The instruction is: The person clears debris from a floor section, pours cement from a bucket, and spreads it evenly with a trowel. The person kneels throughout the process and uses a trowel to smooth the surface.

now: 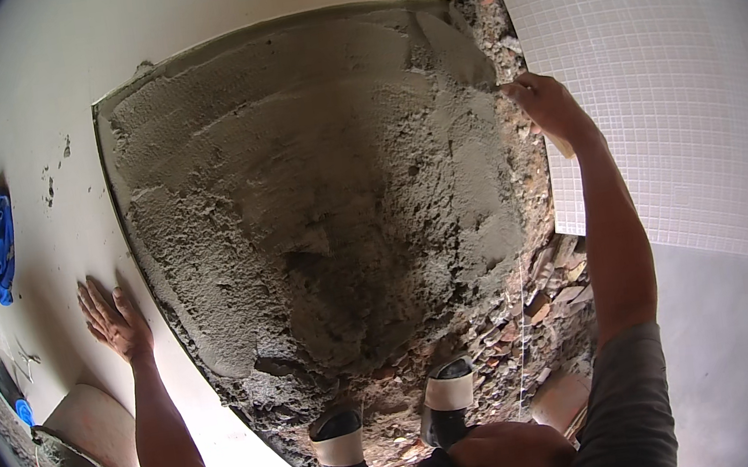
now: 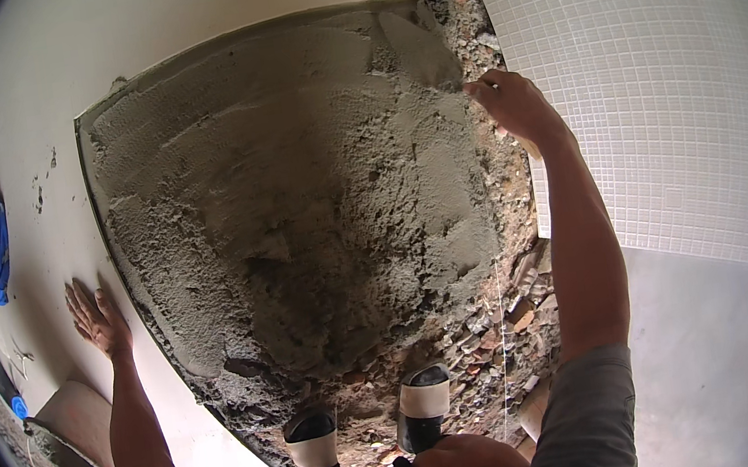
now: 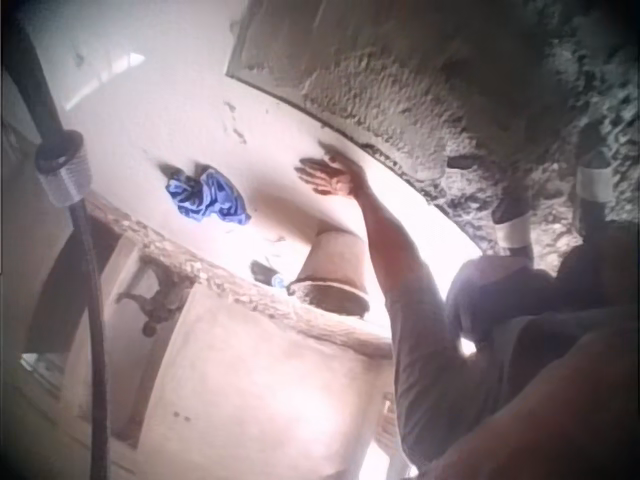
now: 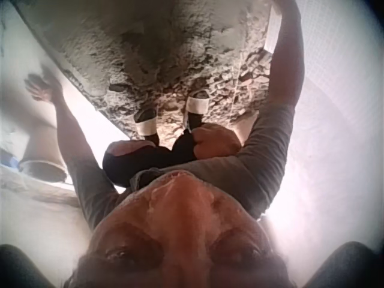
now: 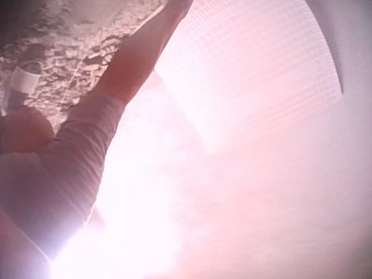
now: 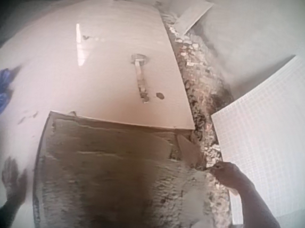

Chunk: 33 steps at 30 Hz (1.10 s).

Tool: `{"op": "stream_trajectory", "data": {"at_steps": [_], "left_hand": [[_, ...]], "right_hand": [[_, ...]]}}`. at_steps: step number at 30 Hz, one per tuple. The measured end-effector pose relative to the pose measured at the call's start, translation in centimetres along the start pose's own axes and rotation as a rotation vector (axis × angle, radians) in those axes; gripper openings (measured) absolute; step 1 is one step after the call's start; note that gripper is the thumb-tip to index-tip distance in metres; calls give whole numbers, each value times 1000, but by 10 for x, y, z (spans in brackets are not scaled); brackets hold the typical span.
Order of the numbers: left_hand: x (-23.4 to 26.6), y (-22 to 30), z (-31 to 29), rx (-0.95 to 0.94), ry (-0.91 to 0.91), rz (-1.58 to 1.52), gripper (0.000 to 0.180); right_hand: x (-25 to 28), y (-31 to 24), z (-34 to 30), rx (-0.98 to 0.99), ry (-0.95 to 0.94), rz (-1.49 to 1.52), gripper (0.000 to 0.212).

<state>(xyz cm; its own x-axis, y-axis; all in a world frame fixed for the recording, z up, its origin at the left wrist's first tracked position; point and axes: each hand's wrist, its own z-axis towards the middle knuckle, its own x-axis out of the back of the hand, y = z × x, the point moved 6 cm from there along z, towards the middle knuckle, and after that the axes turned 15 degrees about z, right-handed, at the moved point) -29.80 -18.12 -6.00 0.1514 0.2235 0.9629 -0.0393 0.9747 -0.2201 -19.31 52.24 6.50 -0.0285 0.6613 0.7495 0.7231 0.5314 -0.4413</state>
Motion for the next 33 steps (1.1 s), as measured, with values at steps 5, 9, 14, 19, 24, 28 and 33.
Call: {"op": "stream_trajectory", "data": {"at_steps": [5, 9, 14, 19, 24, 28, 33], "left_hand": [[-4, -2, 0, 7, -4, 21, 62], [-5, -4, 0, 18, -16, 13, 62], [-3, -2, 1, -11, 12, -2, 62], [-2, -2, -2, -13, 13, 4, 61], [-3, -1, 3, -22, -12, 24, 61], [-3, -6, 7, 33, -189, 49, 61], [38, -10, -24, -158, -463, -221, 66]], "right_hand": [[1, 36, -8, -262, 27, 458, 42], [-15, 34, 4, -291, -2, 618, 43], [-3, 23, 8, -237, 68, 374, 42], [14, 42, -27, -317, -40, 181, 41], [-4, 27, -19, -29, 32, 303, 47], [-25, 37, -42, -75, -111, 112, 38], [-42, 49, -137, 216, -160, -162, 27]]}}
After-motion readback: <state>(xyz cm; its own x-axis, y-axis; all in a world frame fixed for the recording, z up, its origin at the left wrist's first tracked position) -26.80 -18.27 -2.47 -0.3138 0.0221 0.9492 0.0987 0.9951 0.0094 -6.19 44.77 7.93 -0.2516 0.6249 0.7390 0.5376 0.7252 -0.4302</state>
